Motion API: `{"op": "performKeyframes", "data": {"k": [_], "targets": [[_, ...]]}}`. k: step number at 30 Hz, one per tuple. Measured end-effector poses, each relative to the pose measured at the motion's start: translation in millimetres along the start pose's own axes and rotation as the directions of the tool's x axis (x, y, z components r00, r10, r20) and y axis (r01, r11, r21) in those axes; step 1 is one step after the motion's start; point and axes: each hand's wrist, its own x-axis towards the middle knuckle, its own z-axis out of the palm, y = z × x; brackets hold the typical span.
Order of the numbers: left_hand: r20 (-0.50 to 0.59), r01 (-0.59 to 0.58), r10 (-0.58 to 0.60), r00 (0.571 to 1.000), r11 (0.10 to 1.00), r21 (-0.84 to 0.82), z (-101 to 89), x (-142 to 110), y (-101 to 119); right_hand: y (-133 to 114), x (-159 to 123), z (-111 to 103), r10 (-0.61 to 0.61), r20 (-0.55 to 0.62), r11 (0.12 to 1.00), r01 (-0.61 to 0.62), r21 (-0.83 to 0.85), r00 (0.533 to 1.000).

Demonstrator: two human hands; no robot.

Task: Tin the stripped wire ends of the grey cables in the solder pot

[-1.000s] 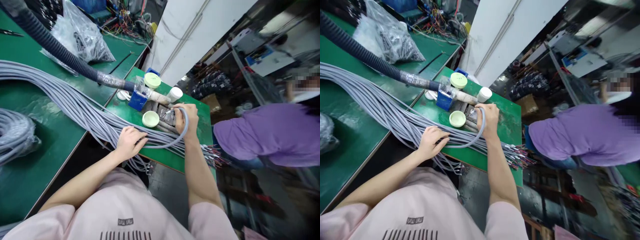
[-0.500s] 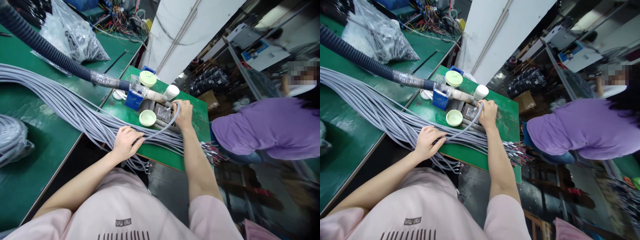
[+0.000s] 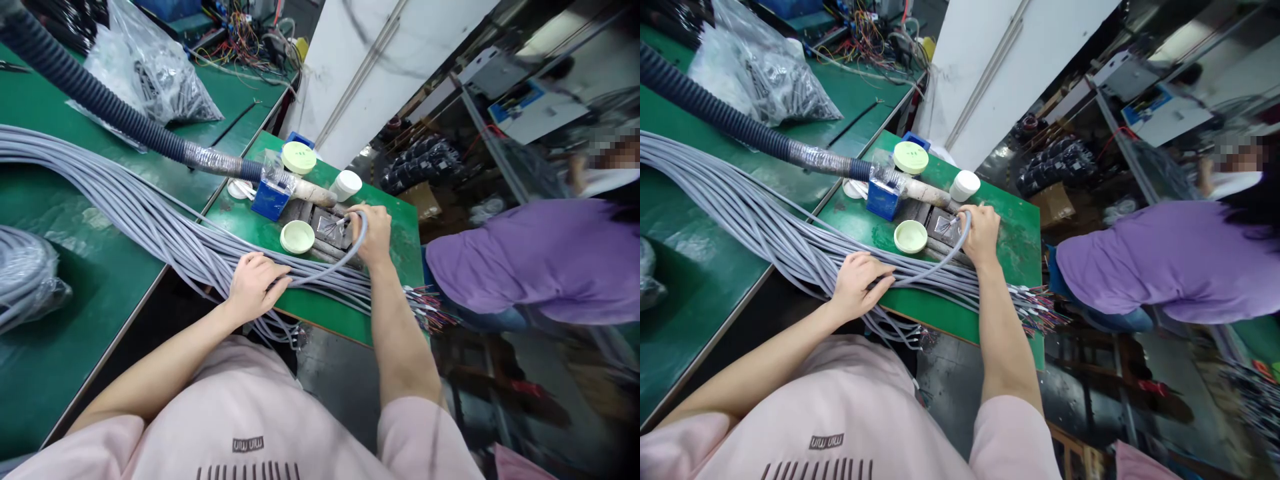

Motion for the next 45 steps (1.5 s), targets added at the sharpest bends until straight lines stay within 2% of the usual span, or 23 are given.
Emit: {"op": "performKeyframes", "data": {"k": [3,5,8,10,12,14,16,18,20,23,26,28,30,32,34,36,38,40,42,45], "targets": [[-0.007,0.007,-0.007,1.000,1.000,-0.024,-0.3,-0.1,-1.4,-27.9,-19.3,-34.4,-0.060,-0.079,0.978,0.074,0.193,0.995],[-0.006,0.040,-0.040,0.999,0.995,-0.088,-1.0,0.0,0.7,-48.8,-37.3,-54.9,-0.130,-0.141,0.930,0.170,0.326,0.981],[0.013,0.181,-0.188,0.982,0.923,-0.339,-1.4,0.5,13.7,-76.3,-67.8,-73.6,-0.181,-0.188,0.861,0.248,0.445,0.965],[0.092,0.328,-0.335,0.938,0.765,-0.554,0.0,0.9,28.7,-89.6,-88.3,-78.6,-0.187,-0.212,0.837,0.269,0.477,0.959],[0.239,0.480,-0.466,0.852,0.512,-0.712,3.0,1.6,45.0,-98.1,-107.5,-80.6,-0.177,-0.195,0.836,0.251,0.487,0.965],[0.383,0.558,-0.525,0.760,0.225,-0.798,6.9,2.7,58.7,-102.3,-123.9,-81.5,-0.169,-0.174,0.842,0.234,0.485,0.970],[0.480,0.576,-0.539,0.692,0.013,-0.817,10.9,4.2,67.8,-103.8,-136.5,-81.8,-0.165,-0.172,0.849,0.229,0.476,0.971],[0.528,0.568,-0.547,0.649,-0.113,-0.815,14.0,5.6,72.6,-104.4,-144.9,-81.3,-0.168,-0.181,0.857,0.234,0.460,0.969],[0.547,0.545,-0.560,0.622,-0.192,-0.816,15.7,6.6,75.0,-105.6,-149.9,-80.0,-0.180,-0.174,0.864,0.240,0.442,0.968],[0.547,0.511,-0.587,0.598,-0.247,-0.823,15.2,8.3,76.9,-109.2,-153.6,-77.8,-0.208,-0.153,0.867,0.255,0.428,0.966],[0.529,0.484,-0.612,0.588,-0.258,-0.836,13.0,10.5,78.3,-113.6,-154.6,-79.8,-0.223,-0.134,0.826,0.260,0.500,0.966],[0.515,0.479,-0.615,0.597,-0.242,-0.844,12.2,11.9,79.4,-116.2,-152.3,-85.4,-0.135,-0.074,0.818,0.153,0.555,0.988],[0.511,0.493,-0.601,0.615,-0.212,-0.844,12.7,12.6,81.0,-118.5,-146.3,-92.9,0.067,0.056,0.822,-0.087,0.563,0.996],[0.515,0.518,-0.581,0.631,-0.179,-0.836,14.1,12.3,83.0,-120.9,-137.2,-99.3,0.213,0.250,0.760,-0.321,0.565,0.944],[0.522,0.539,-0.564,0.639,-0.156,-0.828,15.5,11.4,84.6,-123.4,-127.8,-101.9,0.215,0.448,0.649,-0.470,0.599,0.868],[0.533,0.551,-0.553,0.640,-0.153,-0.820,16.3,10.4,85.0,-125.8,-121.3,-100.4,0.189,0.568,0.528,-0.571,0.629,0.801],[0.555,0.559,-0.546,0.628,-0.180,-0.810,16.4,9.4,83.6,-127.5,-119.4,-96.4,0.212,0.616,0.423,-0.640,0.642,0.759],[0.573,0.560,-0.553,0.605,-0.215,-0.800,16.3,8.5,80.7,-127.8,-121.1,-92.0,0.232,0.636,0.349,-0.673,0.652,0.736],[0.571,0.554,-0.576,0.585,-0.231,-0.800,16.6,7.5,77.5,-126.9,-124.2,-88.6,0.250,0.647,0.307,-0.692,0.653,0.721],[0.521,0.538,-0.617,0.590,-0.181,-0.823,17.4,6.4,74.3,-124.2,-127.9,-85.4,0.253,0.654,0.277,-0.701,0.657,0.713]]}}
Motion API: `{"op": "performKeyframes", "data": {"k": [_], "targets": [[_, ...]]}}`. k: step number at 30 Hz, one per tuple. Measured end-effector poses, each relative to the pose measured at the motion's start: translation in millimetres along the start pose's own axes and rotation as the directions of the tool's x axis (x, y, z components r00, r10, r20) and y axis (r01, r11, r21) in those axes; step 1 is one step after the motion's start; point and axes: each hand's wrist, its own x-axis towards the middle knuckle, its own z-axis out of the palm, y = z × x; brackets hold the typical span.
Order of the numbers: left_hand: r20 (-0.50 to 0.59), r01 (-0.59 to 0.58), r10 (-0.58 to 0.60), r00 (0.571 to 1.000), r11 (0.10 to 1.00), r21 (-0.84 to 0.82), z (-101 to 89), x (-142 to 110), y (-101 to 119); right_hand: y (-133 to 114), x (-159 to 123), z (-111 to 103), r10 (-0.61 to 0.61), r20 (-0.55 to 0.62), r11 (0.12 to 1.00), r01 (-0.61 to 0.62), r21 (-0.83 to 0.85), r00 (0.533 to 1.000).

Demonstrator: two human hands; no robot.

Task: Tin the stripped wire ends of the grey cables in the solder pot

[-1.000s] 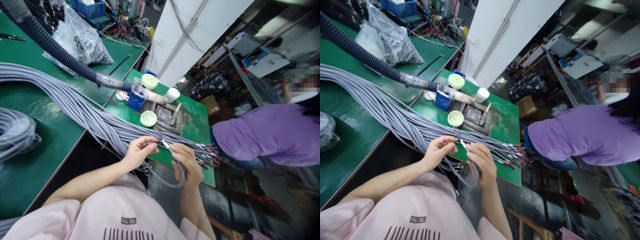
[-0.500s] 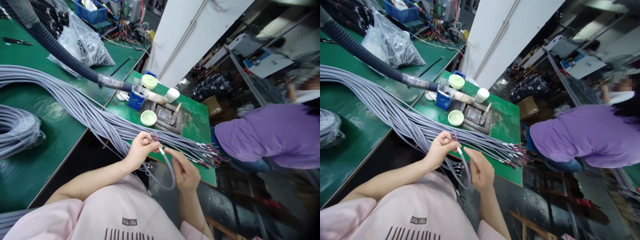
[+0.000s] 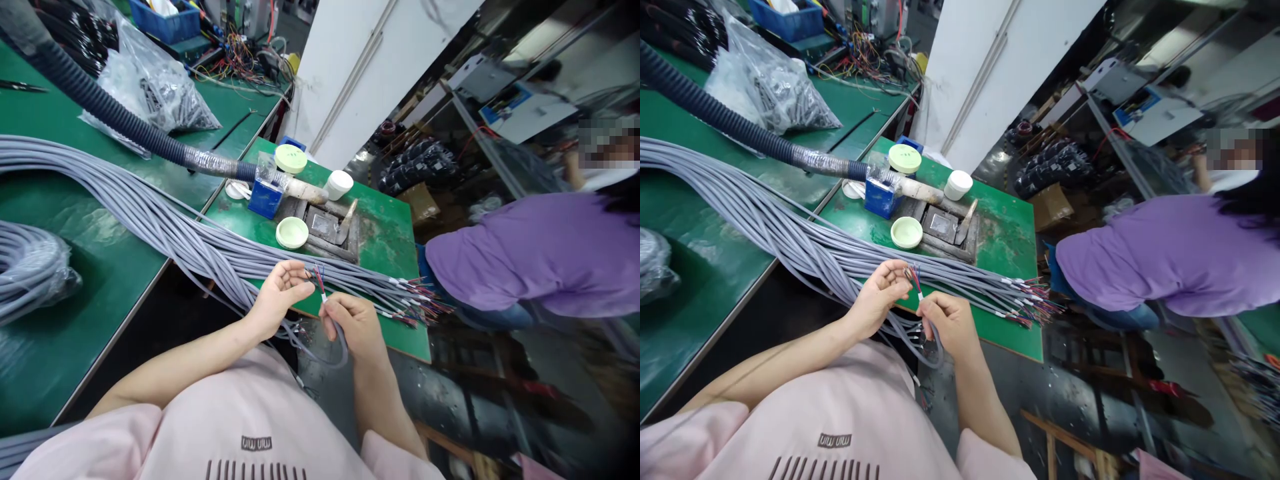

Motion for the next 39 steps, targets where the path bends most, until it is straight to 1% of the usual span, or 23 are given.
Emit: {"op": "performKeyframes", "data": {"k": [3,5,6,9,12,15,20,31,33,35,39], "targets": [[-0.073,-0.098,0.100,0.992,0.995,0.032,-0.4,-0.6,1.0,3.3,0.6,-1.5,-0.005,-0.013,1.000,0.005,0.018,1.000],[-0.098,-0.127,0.132,0.986,0.991,0.046,0.1,-2.4,2.7,4.6,1.3,-2.0,-0.007,-0.031,0.999,0.008,0.031,0.999],[-0.087,-0.119,0.123,0.989,0.991,0.056,0.5,-3.4,3.6,4.9,1.7,-1.9,-0.007,-0.033,0.999,0.009,0.037,0.999],[-0.026,-0.048,0.051,0.998,0.995,0.090,1.5,-5.3,5.2,3.6,3.1,-0.3,-0.014,-0.038,1.000,0.015,0.024,0.999],[-0.036,-0.010,0.014,0.999,0.994,0.106,2.2,-4.1,4.7,-0.2,4.5,2.6,-0.020,-0.042,1.000,0.019,-0.017,0.999],[-0.058,-0.009,0.016,0.998,0.992,0.129,2.2,-1.5,3.5,-3.6,5.8,4.8,-0.014,-0.038,0.999,0.012,-0.047,0.999],[-0.080,-0.046,0.060,0.995,0.985,0.169,2.5,1.1,2.9,-4.0,7.2,6.0,-0.021,-0.045,0.996,0.017,-0.092,0.999],[-0.111,-0.019,0.038,0.993,0.986,0.166,7.0,5.4,10.5,-2.4,9.2,7.6,-0.028,-0.031,0.992,0.024,-0.124,0.999],[-0.108,-0.013,0.031,0.994,0.987,0.157,7.0,6.1,11.0,-1.0,9.9,7.1,-0.028,-0.034,0.994,0.024,-0.107,0.999],[-0.098,-0.007,0.022,0.995,0.988,0.152,6.4,6.5,10.9,2.3,11.6,6.1,-0.006,-0.012,0.999,0.005,-0.053,1.000],[-0.075,-0.010,0.023,0.997,0.984,0.176,3.7,5.5,9.9,11.9,18.6,3.7,0.078,0.132,0.986,-0.096,0.137,0.988]]}}
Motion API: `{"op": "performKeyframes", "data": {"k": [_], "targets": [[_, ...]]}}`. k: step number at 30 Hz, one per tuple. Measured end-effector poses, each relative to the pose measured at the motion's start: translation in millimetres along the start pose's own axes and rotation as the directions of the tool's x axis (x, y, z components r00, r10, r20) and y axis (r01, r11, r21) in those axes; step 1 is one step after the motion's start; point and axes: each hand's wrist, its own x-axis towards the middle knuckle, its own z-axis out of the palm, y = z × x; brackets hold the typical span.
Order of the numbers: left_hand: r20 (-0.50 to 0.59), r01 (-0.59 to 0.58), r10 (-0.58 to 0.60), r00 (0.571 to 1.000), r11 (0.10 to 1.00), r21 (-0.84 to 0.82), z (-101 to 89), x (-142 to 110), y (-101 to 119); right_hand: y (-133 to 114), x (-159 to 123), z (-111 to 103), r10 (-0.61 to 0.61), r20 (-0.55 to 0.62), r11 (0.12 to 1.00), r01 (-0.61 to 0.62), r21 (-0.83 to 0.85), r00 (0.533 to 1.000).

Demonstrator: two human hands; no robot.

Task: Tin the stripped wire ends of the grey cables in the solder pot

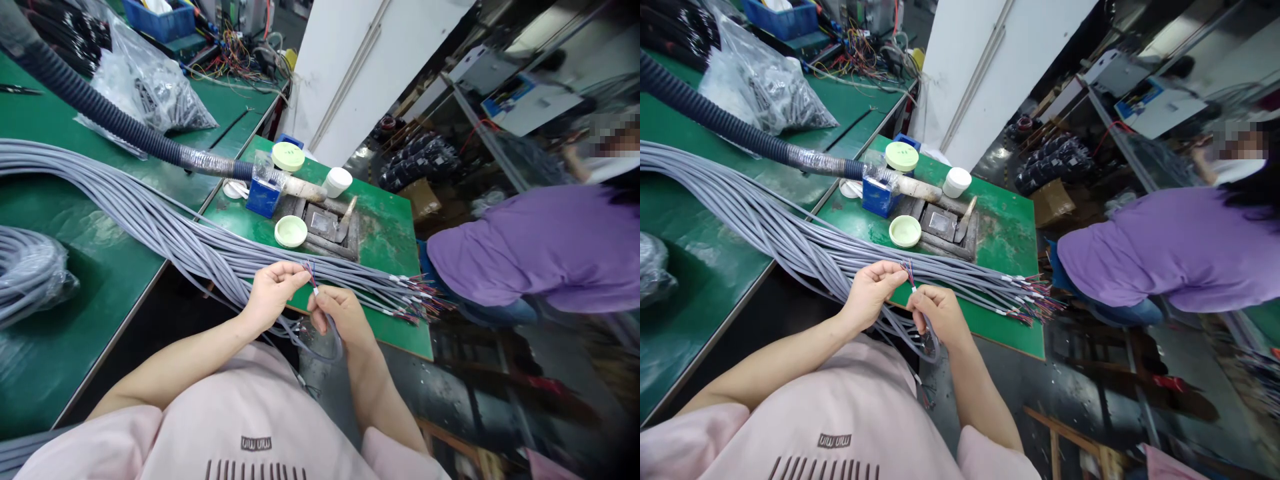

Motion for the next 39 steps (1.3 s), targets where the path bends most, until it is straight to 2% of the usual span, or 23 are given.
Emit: {"op": "performKeyframes", "data": {"k": [2,5,11,16,20,23,26,29,32,36,39], "targets": [[0.009,-0.023,0.023,1.000,1.000,0.017,-1.9,-1.1,-0.9,1.7,4.4,-0.9,0.026,0.021,0.996,-0.028,0.082,0.999],[0.030,-0.046,0.045,0.999,0.999,0.028,-4.8,-2.2,-2.5,-1.1,10.2,0.9,0.028,-0.010,0.988,-0.026,0.149,1.000],[0.003,-0.043,0.043,0.999,0.998,0.047,-7.9,-0.8,-5.0,-11.8,18.7,7.9,-0.034,-0.093,0.979,0.052,0.198,0.995],[0.000,-0.045,0.045,0.999,0.999,0.013,-5.3,1.1,-2.5,-16.0,27.4,8.2,-0.105,-0.074,0.969,0.119,0.215,0.992],[0.005,-0.045,0.045,0.999,0.999,-0.003,-0.8,3.7,-0.3,-19.7,34.6,6.1,-0.123,-0.084,0.980,0.134,0.145,0.989],[0.011,-0.055,0.055,0.998,0.998,0.030,0.5,10.1,-0.6,-24.9,40.9,1.3,-0.151,-0.134,0.985,0.160,0.057,0.979],[0.017,-0.133,0.132,0.991,0.977,0.167,-5.3,21.1,-3.1,-31.5,53.0,-12.7,-0.258,-0.270,0.965,0.233,-0.120,0.928],[0.047,-0.290,0.296,0.954,0.873,0.393,-18.6,32.6,-9.1,-35.1,74.4,-38.5,-0.352,-0.416,0.918,0.222,-0.329,0.839],[0.136,-0.446,0.457,0.879,0.686,0.575,-32.1,39.7,-17.6,-32.4,102.0,-69.0,-0.398,-0.462,0.859,0.145,-0.491,0.792],[0.308,-0.583,0.540,0.783,0.464,0.667,-40.0,41.1,-25.3,-24.2,135.6,-98.2,-0.400,-0.453,0.678,-0.076,-0.731,0.797],[0.349,-0.606,0.549,0.760,0.404,0.685,-40.3,40.7,-25.9,-20.3,152.0,-107.1,-0.386,-0.451,0.583,-0.166,-0.795,0.805]]}}
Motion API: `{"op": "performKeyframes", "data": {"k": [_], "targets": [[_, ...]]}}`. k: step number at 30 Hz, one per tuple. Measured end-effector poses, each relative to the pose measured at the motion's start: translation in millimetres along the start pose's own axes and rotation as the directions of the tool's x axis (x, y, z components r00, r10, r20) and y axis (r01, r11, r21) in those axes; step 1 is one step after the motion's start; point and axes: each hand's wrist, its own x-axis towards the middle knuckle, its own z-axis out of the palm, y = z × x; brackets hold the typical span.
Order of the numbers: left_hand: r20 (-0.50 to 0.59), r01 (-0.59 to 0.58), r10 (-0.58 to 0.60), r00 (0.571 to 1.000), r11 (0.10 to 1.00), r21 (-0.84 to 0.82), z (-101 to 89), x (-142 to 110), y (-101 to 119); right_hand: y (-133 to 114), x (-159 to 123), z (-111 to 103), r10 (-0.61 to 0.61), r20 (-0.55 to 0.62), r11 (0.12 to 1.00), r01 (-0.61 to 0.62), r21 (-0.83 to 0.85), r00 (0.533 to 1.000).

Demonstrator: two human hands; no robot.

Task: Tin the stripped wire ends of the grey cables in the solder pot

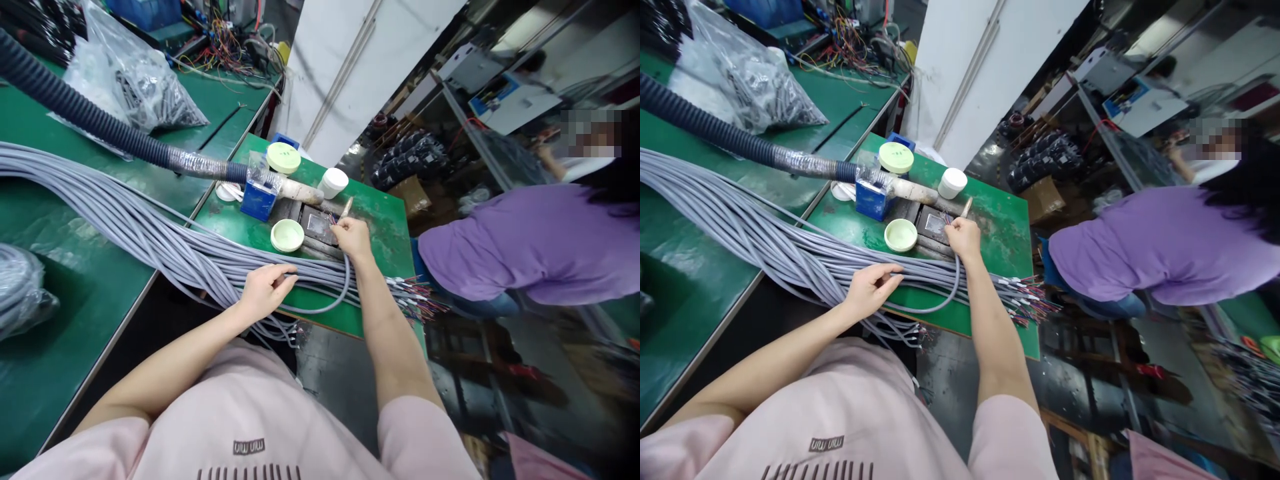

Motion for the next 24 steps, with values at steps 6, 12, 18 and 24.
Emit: {"op": "performKeyframes", "data": {"k": [6,12,18,24], "targets": [[0.022,0.017,-0.017,1.000,1.000,0.001,-1.2,1.3,0.4,1.8,11.1,9.2,0.016,0.030,0.992,-0.013,-0.123,0.999],[0.053,0.096,-0.093,0.994,0.994,-0.052,-1.4,0.8,1.5,1.6,13.1,14.7,0.027,0.044,0.983,-0.019,-0.182,0.999],[0.059,0.150,-0.144,0.988,0.983,-0.103,-1.0,1.2,1.3,-1.4,14.4,15.4,0.038,0.040,0.990,-0.032,-0.138,0.998],[0.048,0.135,-0.131,0.990,0.987,-0.092,-2.2,1.9,2.4,-21.0,-14.7,-5.7,0.045,0.058,0.991,-0.052,0.123,0.997]]}}
